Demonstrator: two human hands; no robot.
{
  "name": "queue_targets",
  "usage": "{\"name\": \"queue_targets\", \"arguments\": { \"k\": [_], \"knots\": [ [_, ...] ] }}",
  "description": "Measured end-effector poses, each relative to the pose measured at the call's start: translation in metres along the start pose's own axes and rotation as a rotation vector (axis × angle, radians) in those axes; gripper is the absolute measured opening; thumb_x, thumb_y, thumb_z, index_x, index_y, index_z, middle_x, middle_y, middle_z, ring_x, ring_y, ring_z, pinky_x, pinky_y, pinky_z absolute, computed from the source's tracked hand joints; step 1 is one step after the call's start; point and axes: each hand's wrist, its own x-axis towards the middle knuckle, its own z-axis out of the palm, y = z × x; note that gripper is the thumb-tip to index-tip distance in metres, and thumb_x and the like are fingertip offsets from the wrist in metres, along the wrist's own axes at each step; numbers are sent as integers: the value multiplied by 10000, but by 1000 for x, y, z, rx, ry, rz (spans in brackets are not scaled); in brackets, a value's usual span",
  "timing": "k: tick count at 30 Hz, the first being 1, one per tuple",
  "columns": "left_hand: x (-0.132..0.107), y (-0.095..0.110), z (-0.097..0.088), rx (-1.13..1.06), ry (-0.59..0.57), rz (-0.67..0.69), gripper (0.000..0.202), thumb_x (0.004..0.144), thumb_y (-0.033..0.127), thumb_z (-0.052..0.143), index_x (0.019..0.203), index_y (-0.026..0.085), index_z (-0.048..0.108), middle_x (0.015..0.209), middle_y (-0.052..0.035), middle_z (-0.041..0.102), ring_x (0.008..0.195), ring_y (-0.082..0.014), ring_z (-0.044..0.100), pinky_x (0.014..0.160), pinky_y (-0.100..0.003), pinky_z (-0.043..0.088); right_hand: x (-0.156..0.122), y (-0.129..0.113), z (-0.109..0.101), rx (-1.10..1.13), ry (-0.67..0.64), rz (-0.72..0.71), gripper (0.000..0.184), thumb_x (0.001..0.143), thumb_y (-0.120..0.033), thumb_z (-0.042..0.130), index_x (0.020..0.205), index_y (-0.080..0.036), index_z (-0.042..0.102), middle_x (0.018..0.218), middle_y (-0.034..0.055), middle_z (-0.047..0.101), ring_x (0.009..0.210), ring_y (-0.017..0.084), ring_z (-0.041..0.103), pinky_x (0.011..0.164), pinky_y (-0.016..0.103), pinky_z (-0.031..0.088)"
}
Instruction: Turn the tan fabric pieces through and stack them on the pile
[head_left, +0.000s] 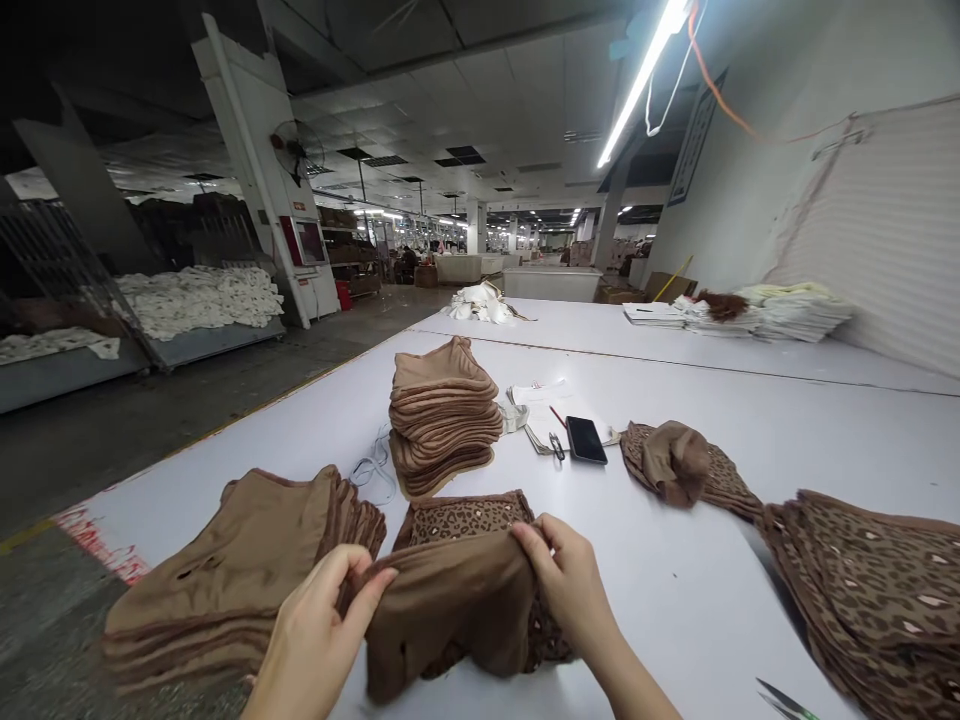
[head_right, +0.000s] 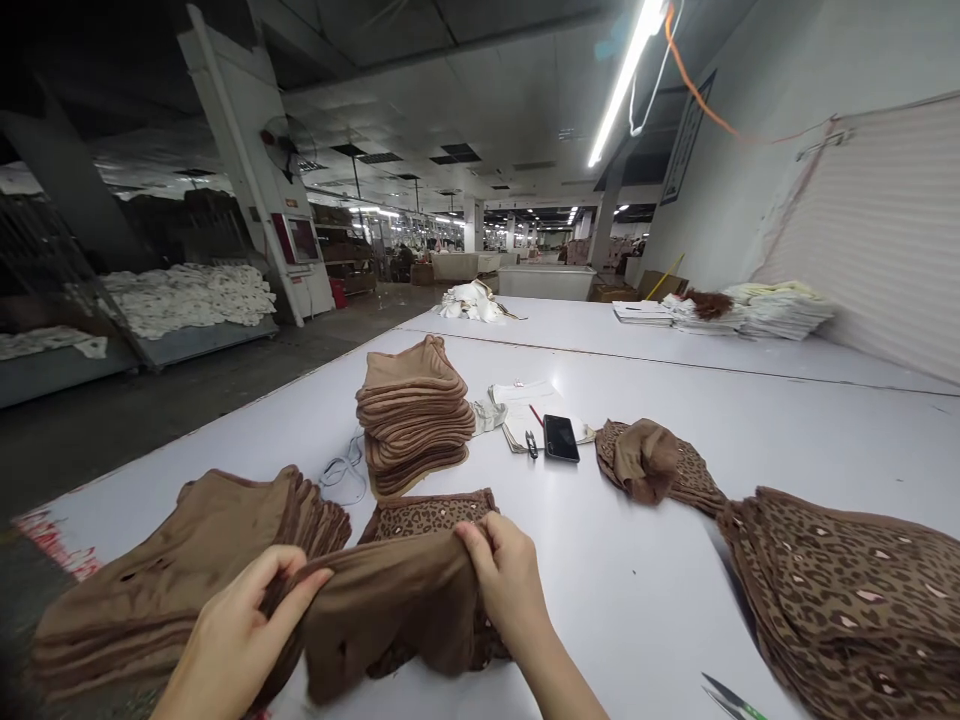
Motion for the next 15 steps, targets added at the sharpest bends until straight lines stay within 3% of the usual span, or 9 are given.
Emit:
{"name": "queue_targets", "arguments": {
  "k": [2, 5, 8, 11, 13, 15],
  "knots": [
    [10, -2, -6, -113, -57, -35, 248, 801, 497, 557, 814, 252, 589, 745, 28, 615, 616, -161, 528, 600, -254, 404, 5, -10, 1, -14, 19, -37, 403, 868, -450, 575, 585, -210, 419, 587, -55, 387, 613, 133, 357, 585, 252, 306],
    [21, -2, -8, -360, -74, -106, 270, 791, 476, 577, 864, 218, 612, 768, 5, 630, 732, -183, 557, 665, -256, 427, 13, -25, 5, 23, -74, -80, 282, 902, -434, 521, 755, -199, 571, 725, -14, 558, 723, 161, 498, 662, 259, 398],
    [23, -1, -12, -483, -35, -141, 299, 795, 501, 579, 704, 223, 519, 622, 62, 487, 613, -133, 470, 574, -218, 398, 13, -39, 9, 61, -181, -102, 218, 900, -390, 527, 963, -203, 618, 928, 28, 648, 893, 195, 576, 786, 291, 457],
    [19, -3, -25, -545, -16, -184, 358, 817, 518, 564, 645, 230, 441, 577, 87, 416, 541, -102, 422, 506, -187, 382, 2, -50, 12, -8, -237, -136, 198, 901, -345, 533, 1019, -208, 615, 982, 39, 663, 949, 203, 594, 832, 302, 462],
    [12, -7, -41, -576, -54, -212, 295, 797, 519, 595, 744, 234, 538, 639, 63, 540, 608, -121, 537, 556, -192, 461, -10, -55, 15, -126, -241, -193, 176, 927, -338, 493, 945, -211, 614, 881, 28, 665, 849, 188, 611, 756, 281, 470],
    [0, -19, -62, -525, -82, -224, 319, 752, 540, 633, 887, 251, 637, 838, 5, 688, 818, -181, 651, 688, -215, 533, -24, -58, 22, -225, -246, -269, 208, 961, -332, 434, 899, -221, 599, 792, 13, 654, 748, 169, 612, 688, 262, 464]
  ]
}}
